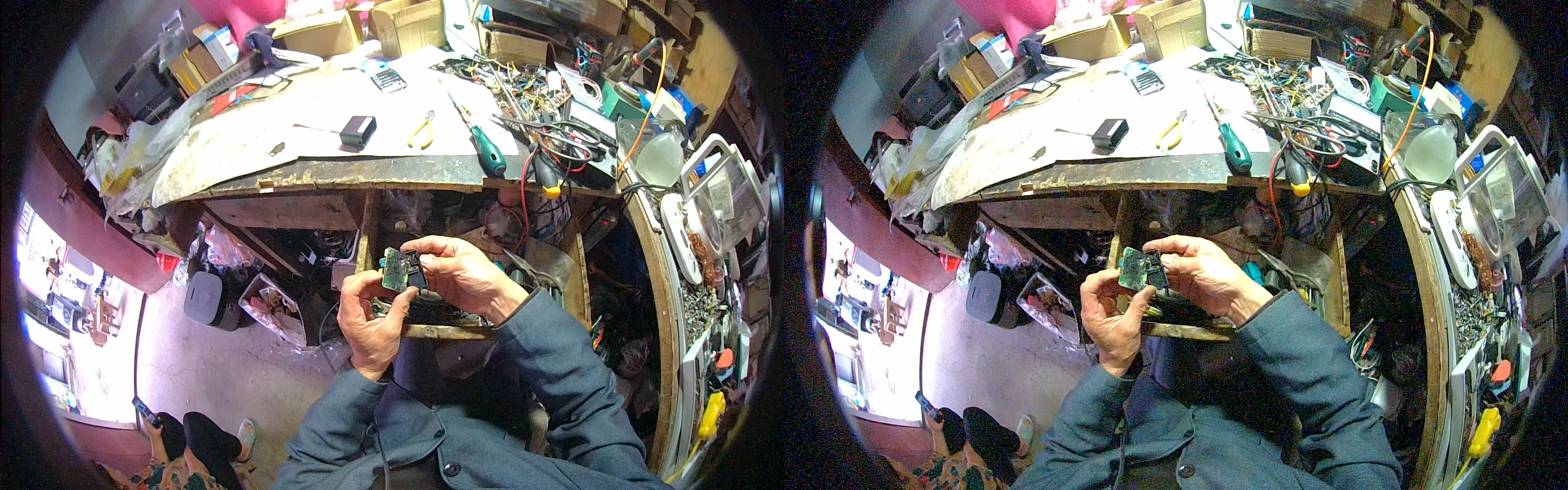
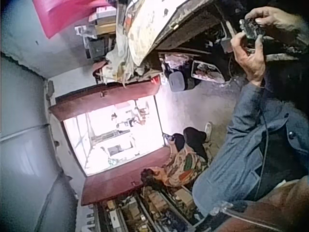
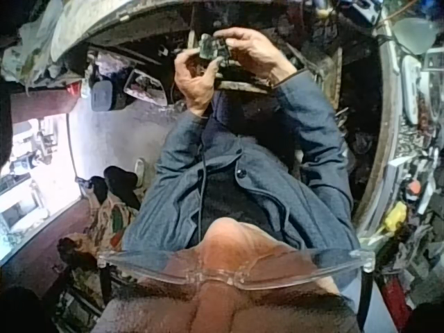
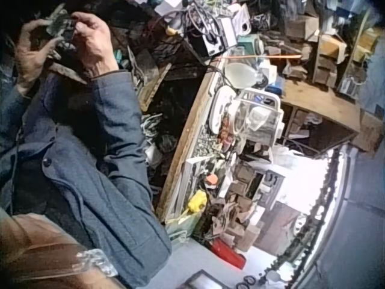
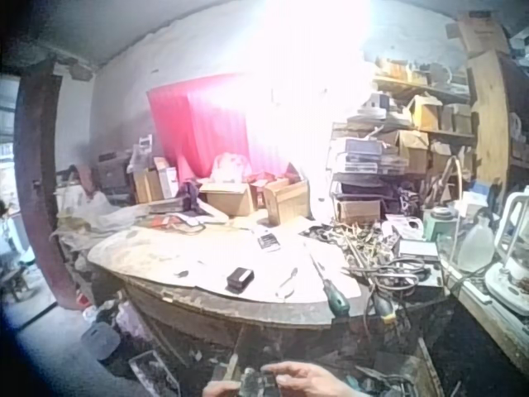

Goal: The person uses pliers to cut wires and remove a casing from a small electronic device. They then handle the exposed circuit board and components, inspecting the internal parts.

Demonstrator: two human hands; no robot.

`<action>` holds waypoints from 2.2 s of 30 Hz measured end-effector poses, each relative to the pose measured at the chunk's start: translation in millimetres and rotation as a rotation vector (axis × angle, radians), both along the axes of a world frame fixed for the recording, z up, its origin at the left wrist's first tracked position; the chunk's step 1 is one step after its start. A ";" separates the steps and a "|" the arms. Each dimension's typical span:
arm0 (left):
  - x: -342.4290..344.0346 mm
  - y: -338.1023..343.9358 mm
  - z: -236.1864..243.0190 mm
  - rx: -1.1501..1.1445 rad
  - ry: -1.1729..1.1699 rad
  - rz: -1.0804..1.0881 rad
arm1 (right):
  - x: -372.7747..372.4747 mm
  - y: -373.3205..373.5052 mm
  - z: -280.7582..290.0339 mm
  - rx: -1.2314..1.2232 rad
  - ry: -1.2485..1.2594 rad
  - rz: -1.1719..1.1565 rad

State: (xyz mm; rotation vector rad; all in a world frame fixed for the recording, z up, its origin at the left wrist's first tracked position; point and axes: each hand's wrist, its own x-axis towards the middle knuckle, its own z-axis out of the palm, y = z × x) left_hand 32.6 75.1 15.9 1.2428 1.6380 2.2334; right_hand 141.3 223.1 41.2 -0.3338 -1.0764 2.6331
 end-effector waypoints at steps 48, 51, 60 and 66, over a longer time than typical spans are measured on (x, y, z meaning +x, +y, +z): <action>-20.1 -0.9 14.2 -0.081 -0.353 -0.354 | 0.3 -6.4 8.9 0.208 -0.120 -0.343; -23.8 -1.6 14.2 -0.114 -0.392 -0.364 | 0.2 -6.0 7.5 0.222 -0.131 -0.328; -27.0 -2.5 30.3 -0.212 -0.509 -0.540 | 1.2 -3.8 7.1 0.259 -0.164 -0.255; -27.4 -1.9 25.7 -0.140 -0.496 -0.537 | 0.4 -6.7 9.0 0.241 -0.172 -0.314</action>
